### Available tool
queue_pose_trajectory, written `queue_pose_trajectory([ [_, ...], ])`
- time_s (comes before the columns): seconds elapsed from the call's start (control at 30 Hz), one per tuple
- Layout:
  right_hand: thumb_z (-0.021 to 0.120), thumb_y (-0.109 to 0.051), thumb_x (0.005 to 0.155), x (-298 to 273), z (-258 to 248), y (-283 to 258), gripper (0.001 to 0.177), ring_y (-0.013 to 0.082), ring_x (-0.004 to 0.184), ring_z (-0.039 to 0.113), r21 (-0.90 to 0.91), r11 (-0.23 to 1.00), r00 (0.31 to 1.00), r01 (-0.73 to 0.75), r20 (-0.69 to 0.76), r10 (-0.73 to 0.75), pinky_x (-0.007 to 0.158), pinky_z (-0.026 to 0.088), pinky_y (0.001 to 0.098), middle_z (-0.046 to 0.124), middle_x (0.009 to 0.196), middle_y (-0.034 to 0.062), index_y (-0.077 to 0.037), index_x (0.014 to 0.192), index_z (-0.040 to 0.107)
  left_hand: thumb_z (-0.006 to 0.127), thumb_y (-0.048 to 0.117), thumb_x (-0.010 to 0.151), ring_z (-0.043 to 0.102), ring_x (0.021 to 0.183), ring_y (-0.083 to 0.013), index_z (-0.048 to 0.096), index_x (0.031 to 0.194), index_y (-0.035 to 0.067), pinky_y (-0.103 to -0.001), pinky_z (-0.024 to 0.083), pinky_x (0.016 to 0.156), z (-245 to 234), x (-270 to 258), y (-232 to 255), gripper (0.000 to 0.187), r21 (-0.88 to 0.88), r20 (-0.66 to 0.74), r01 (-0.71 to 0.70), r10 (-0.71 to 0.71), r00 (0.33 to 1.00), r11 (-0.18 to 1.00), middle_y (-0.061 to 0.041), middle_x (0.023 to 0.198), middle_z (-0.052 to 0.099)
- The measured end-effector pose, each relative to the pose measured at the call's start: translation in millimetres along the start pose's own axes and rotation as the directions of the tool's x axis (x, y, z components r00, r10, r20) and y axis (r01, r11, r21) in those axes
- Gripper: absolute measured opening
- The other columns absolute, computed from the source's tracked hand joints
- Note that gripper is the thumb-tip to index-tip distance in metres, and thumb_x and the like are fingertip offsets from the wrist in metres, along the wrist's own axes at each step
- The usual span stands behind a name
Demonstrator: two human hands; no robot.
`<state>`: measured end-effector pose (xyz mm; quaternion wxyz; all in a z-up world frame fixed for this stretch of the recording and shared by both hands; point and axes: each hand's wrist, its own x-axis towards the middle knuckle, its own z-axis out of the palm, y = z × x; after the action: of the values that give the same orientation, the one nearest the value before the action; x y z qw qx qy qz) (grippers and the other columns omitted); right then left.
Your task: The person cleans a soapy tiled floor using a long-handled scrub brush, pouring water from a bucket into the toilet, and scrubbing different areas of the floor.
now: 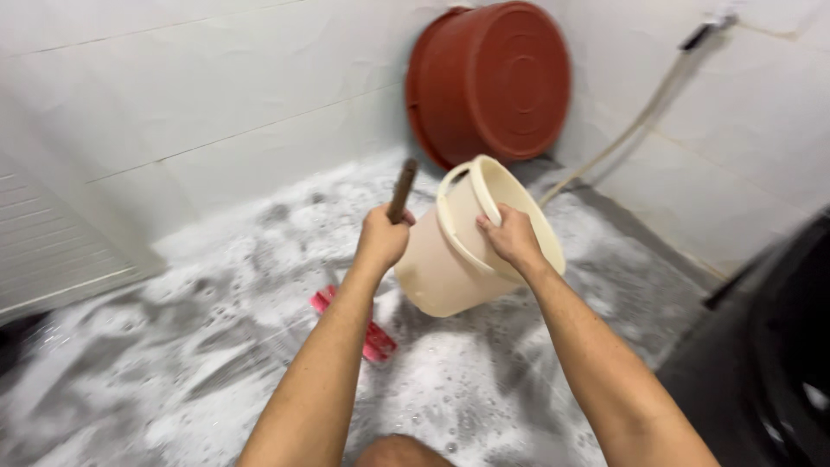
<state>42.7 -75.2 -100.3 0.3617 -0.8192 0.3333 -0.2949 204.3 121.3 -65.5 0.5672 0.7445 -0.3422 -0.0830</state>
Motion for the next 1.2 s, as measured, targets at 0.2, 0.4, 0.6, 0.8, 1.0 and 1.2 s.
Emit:
queue_pose_trajectory([
  [0.2, 0.075, -0.033, 0.091, -1, -114, -2, 0.037, 0.0305, 0.084, 0.074, -0.177, 0.984, 0.985, 0.01, -0.169, -0.041, 0.079, 0.056, 0.0429, 0.076, 0.093, 0.0214, -0.001, 0.109, 0.075, 0.054, -0.001, 0.079, 0.071, 0.083, -0.0293, 0.073, 0.093, 0.004, -0.04, 0.055, 0.079, 68, -21, 58, 0.024, 0.027, 0.133, -0.115, 0.11, 0.985, 0.993, -0.018, 0.086, 0.074],
  [0.4, 0.074, -0.034, 0.089, -32, -223, -14, 0.037, 0.0271, 0.079, 0.075, -0.115, 0.984, 0.921, -0.137, -0.38, 0.084, 0.075, 0.057, 0.0411, 0.077, 0.09, 0.0176, -0.003, 0.11, 0.075, 0.052, -0.002, 0.081, 0.072, 0.088, -0.0332, 0.07, 0.096, 0.002, -0.042, 0.055, 0.083, 138, -32, 102, 0.024, -0.048, 0.208, -0.112, 0.12, 0.971, 0.993, -0.021, 0.088, 0.073],
  [0.6, 0.071, -0.032, 0.094, -67, -288, -28, 0.031, 0.0258, 0.081, 0.075, -0.053, 0.995, 0.771, -0.079, -0.636, 0.028, 0.076, 0.057, 0.0397, 0.077, 0.091, 0.0152, -0.004, 0.107, 0.075, 0.055, -0.006, 0.076, 0.061, 0.106, -0.0385, 0.066, 0.113, 0.003, -0.044, 0.049, 0.094, 195, -70, 108, 0.04, -0.248, -0.011, -0.286, 0.293, 0.956, 0.925, -0.021, 0.114, 0.062],
  [0.8, 0.073, -0.029, 0.094, -96, -312, -42, 0.028, 0.0267, 0.082, 0.074, -0.062, 0.994, 0.592, -0.094, -0.806, 0.006, 0.077, 0.057, 0.0406, 0.077, 0.09, 0.0153, -0.002, 0.099, 0.074, 0.054, -0.006, 0.079, 0.062, 0.117, -0.0349, 0.064, 0.122, 0.004, -0.041, 0.048, 0.101, 212, -93, 98, 0.046, -0.27, 0.075, -0.128, 0.153, 0.985, 0.954, -0.016, 0.122, 0.063],
  [1.0, 0.07, -0.026, 0.096, -118, -327, -28, 0.025, 0.0236, 0.082, 0.076, 0.066, 0.994, 0.51, -0.083, -0.854, 0.099, 0.077, 0.058, 0.0372, 0.077, 0.091, 0.013, -0.001, 0.1, 0.072, 0.054, -0.007, 0.078, 0.058, 0.12, -0.0359, 0.059, 0.131, 0.002, -0.041, 0.046, 0.104, 218, -100, 99, 0.054, -0.229, 0.128, -0.189, 0.222, 0.967, 0.955, -0.018, 0.126, 0.059],
  [1.2, 0.066, -0.024, 0.1, -134, -324, -17, 0.025, 0.0206, 0.083, 0.074, 0.217, 0.976, 0.466, 0.0, -0.864, 0.192, 0.078, 0.058, 0.0352, 0.077, 0.094, 0.0116, 0.001, 0.099, 0.07, 0.056, -0.007, 0.078, 0.058, 0.119, -0.0378, 0.063, 0.125, 0.001, -0.042, 0.045, 0.106, 221, -101, 107, 0.048, -0.141, 0.186, -0.229, 0.253, 0.95, 0.963, -0.018, 0.125, 0.06],
])
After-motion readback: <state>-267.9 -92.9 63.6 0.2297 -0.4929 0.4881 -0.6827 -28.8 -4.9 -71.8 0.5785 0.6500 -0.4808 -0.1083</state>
